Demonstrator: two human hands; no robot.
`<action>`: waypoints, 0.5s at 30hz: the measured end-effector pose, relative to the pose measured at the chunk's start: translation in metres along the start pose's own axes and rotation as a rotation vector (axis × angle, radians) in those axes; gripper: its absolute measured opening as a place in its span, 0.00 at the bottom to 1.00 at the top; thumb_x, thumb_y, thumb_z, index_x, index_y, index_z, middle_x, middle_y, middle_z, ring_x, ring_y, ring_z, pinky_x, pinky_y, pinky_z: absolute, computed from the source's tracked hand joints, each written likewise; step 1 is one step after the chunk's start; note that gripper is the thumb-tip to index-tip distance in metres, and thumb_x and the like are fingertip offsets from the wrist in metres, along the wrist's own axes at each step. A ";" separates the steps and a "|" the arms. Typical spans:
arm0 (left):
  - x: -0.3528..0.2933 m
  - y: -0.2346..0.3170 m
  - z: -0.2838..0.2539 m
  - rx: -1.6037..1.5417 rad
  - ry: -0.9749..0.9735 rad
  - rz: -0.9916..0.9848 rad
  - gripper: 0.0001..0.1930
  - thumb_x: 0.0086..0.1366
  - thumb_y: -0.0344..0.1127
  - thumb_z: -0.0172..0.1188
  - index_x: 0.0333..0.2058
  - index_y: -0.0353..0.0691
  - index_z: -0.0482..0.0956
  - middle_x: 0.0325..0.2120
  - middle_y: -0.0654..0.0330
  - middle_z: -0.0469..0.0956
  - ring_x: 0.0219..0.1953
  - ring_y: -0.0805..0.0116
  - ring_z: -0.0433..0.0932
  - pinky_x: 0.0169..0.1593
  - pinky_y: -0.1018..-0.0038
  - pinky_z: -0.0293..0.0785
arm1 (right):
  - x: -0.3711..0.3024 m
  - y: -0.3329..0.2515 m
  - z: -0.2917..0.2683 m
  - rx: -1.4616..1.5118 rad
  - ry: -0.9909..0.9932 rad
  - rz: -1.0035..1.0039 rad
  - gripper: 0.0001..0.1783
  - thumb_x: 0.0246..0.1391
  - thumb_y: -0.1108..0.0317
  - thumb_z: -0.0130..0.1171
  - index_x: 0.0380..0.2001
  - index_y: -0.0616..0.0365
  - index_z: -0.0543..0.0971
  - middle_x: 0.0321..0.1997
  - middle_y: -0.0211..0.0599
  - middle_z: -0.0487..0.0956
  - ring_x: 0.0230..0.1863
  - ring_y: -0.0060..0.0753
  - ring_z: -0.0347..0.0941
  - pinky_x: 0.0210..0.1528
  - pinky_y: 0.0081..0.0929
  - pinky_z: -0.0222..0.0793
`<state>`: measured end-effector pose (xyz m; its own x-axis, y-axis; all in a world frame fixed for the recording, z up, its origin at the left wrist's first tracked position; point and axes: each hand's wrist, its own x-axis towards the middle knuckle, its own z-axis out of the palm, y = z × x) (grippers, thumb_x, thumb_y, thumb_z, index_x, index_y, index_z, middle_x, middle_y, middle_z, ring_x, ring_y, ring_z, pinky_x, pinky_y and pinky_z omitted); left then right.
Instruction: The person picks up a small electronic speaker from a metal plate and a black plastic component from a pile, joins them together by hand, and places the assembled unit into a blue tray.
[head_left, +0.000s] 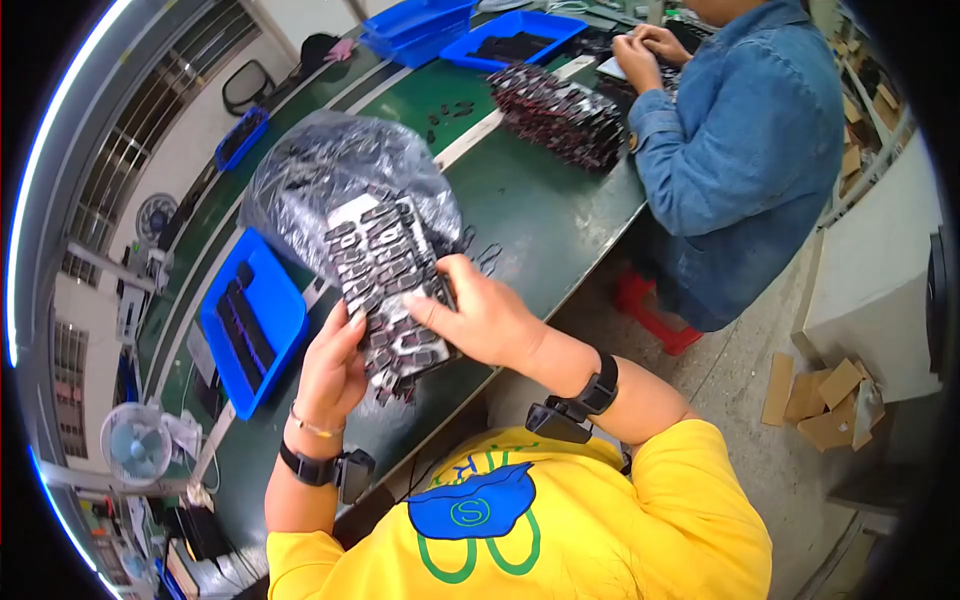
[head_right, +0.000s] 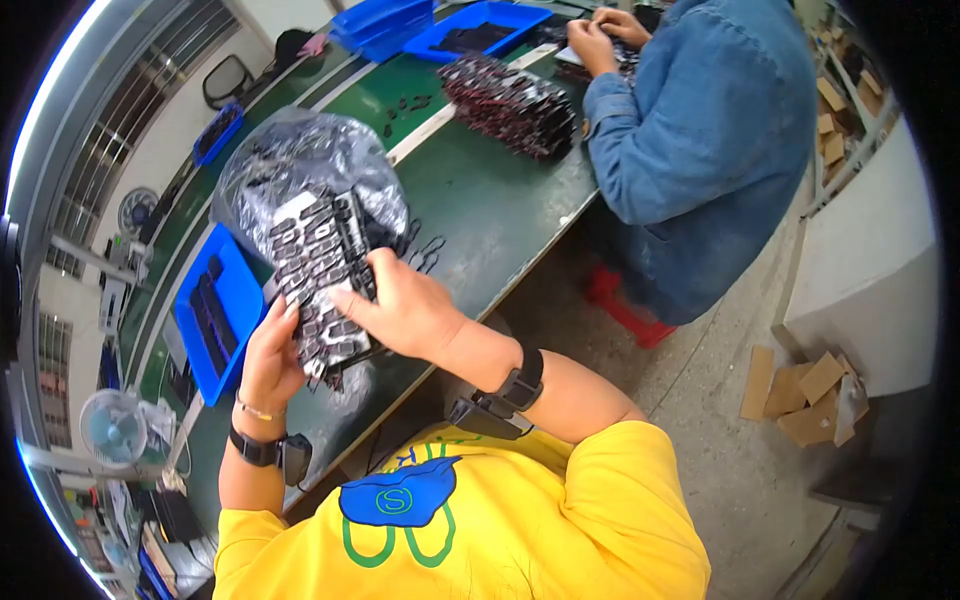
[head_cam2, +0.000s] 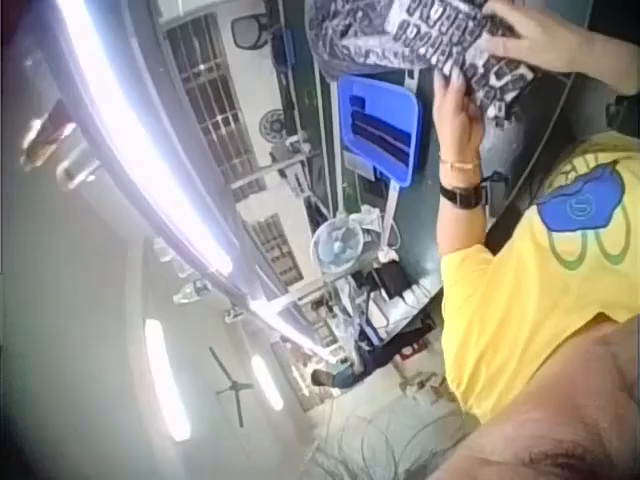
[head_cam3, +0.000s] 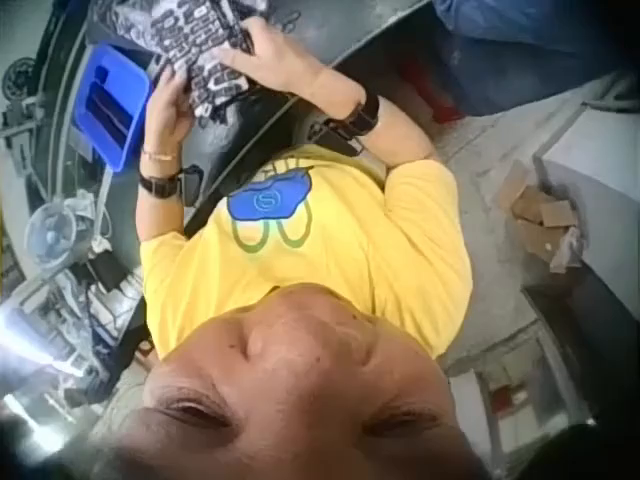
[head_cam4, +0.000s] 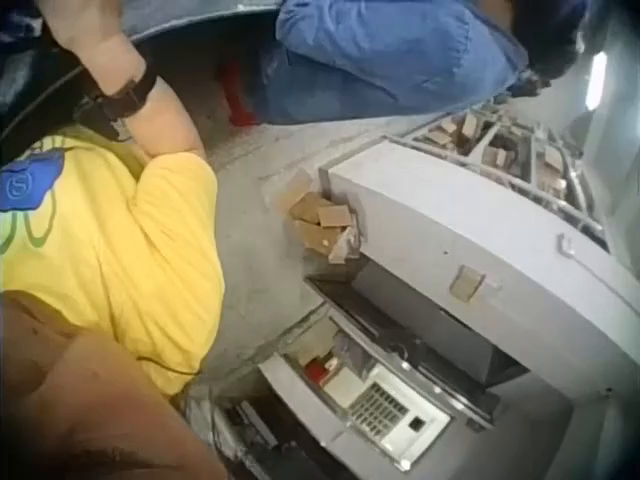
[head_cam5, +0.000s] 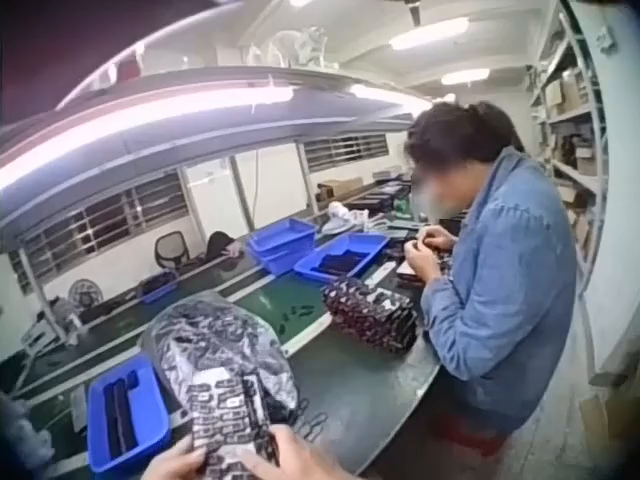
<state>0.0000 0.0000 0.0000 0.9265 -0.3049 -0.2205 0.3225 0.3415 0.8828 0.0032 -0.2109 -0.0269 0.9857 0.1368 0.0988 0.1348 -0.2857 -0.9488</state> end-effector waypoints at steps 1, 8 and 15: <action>-0.015 0.006 -0.008 0.010 0.024 0.008 0.25 0.67 0.30 0.49 0.62 0.33 0.56 0.55 0.54 0.69 0.55 0.64 0.70 0.59 0.67 0.66 | 0.001 -0.008 0.012 -0.038 -0.059 -0.004 0.40 0.53 0.40 0.56 0.53 0.66 0.65 0.45 0.58 0.77 0.48 0.49 0.75 0.51 0.42 0.67; -0.115 -0.043 -0.053 -0.084 0.300 0.071 0.23 0.68 0.30 0.48 0.60 0.33 0.59 0.54 0.54 0.70 0.53 0.65 0.72 0.56 0.68 0.69 | -0.035 -0.005 0.086 -0.141 -0.395 -0.061 0.39 0.53 0.41 0.55 0.52 0.69 0.66 0.41 0.56 0.78 0.45 0.52 0.76 0.48 0.41 0.69; -0.134 -0.057 -0.080 -0.215 0.338 -0.011 0.20 0.68 0.32 0.49 0.58 0.37 0.61 0.51 0.57 0.72 0.50 0.67 0.74 0.52 0.67 0.73 | -0.027 -0.008 0.116 -0.253 -0.562 -0.012 0.36 0.53 0.43 0.56 0.48 0.69 0.73 0.40 0.56 0.79 0.43 0.51 0.77 0.47 0.38 0.70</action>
<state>-0.1264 0.0928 -0.0540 0.9227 -0.0120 -0.3853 0.3328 0.5292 0.7805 -0.0367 -0.1026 -0.0572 0.7887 0.6009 -0.1294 0.2337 -0.4878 -0.8411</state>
